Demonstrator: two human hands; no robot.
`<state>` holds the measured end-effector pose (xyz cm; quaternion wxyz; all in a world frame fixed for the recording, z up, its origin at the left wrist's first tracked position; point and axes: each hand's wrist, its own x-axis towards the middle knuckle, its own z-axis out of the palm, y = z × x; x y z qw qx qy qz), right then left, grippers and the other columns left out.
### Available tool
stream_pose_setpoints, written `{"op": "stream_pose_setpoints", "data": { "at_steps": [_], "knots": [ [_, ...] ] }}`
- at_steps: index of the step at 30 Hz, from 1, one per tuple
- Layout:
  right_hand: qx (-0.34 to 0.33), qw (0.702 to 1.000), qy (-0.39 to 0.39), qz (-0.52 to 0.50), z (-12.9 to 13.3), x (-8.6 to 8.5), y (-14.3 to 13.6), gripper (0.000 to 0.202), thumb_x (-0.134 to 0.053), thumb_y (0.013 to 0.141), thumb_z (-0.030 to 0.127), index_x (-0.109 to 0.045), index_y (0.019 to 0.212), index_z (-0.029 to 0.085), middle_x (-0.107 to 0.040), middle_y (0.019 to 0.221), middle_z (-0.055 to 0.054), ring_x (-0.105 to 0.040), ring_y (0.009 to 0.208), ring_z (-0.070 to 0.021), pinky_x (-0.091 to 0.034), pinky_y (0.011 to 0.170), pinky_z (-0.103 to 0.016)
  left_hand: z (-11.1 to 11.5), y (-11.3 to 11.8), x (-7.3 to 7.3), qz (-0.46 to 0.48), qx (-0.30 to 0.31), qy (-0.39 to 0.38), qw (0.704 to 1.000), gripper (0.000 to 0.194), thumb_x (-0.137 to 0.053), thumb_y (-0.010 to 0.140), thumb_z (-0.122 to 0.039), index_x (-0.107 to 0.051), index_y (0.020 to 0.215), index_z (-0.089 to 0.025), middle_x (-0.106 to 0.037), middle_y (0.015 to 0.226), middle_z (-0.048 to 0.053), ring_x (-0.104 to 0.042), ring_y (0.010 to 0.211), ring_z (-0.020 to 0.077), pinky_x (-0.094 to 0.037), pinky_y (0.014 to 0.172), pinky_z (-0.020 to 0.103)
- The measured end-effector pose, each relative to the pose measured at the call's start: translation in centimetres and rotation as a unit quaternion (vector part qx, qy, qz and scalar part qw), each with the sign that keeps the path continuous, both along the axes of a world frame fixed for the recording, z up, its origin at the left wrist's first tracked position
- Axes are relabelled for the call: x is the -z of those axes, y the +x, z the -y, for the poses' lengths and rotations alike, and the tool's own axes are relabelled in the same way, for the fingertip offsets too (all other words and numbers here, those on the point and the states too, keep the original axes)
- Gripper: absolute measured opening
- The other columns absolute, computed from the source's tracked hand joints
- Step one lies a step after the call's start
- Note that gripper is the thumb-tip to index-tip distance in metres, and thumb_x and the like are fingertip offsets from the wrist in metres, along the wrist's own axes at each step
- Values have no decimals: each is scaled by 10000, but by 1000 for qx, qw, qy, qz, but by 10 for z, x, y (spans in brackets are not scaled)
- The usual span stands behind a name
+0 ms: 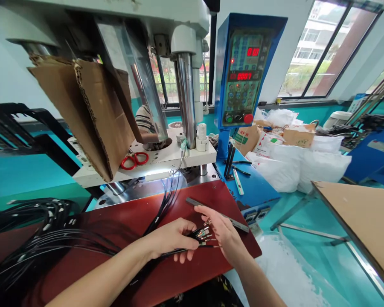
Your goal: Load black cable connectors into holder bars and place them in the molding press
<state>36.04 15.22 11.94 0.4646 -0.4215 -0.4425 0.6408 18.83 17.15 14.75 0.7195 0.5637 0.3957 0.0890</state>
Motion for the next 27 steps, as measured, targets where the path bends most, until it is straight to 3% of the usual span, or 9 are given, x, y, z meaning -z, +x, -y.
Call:
{"op": "stream_pose_setpoints", "data": {
  "at_steps": [4,8,13,17,22,25,27],
  "knots": [
    [10,998,45,41,1,-13,-11,385,-452,834,465,-617,1084,222,-598,1139,-94,-517,1073,-266,-446,856,-398,-7,13,1,43,4,-15,999,231,-568,659,-322,-561,745,-108,-580,540,11,-480,360,65,-333,347,156],
    [89,996,6,-21,-1,-17,-18,407,-476,816,482,-598,1085,202,-629,1061,-127,-610,905,-280,-522,635,-366,-10,16,9,41,-27,8,999,247,-531,696,-356,-550,736,-113,-595,571,25,-488,356,69,-344,352,162],
    [75,997,21,-12,-6,-16,-23,328,-528,804,426,-664,946,164,-645,1045,-123,-571,1007,-260,-448,866,-380,-12,22,17,32,-2,11,999,200,-514,701,-313,-558,730,-120,-584,545,18,-486,350,71,-338,349,158],
    [111,992,48,-21,-10,-17,-31,320,-499,822,425,-665,897,162,-676,957,-108,-604,947,-246,-436,881,-392,-11,29,16,37,27,13,999,169,-498,704,-285,-546,748,-128,-575,535,8,-463,332,68,-308,329,152],
    [37,997,64,9,-18,-16,-27,413,-392,870,450,-641,929,126,-673,951,-130,-611,933,-245,-444,872,-411,-7,25,17,70,-2,42,997,120,-543,659,-226,-532,733,-132,-522,517,-26,-385,325,41,-242,298,144],
    [0,984,120,135,-21,-11,-2,376,-388,873,395,-587,1067,141,-624,1090,-119,-557,1034,-226,-407,928,-395,-7,19,21,83,-69,31,994,113,-555,651,-219,-479,689,-145,-501,513,-38,-345,320,24,-202,304,145],
    [-9,923,173,344,-19,-5,21,367,-458,827,285,-532,1155,138,-552,1202,-123,-492,1112,-233,-369,962,-399,-9,16,24,90,-118,38,988,138,-542,678,-258,-455,676,-151,-493,513,-42,-322,313,17,-182,306,150]
  ]
}}
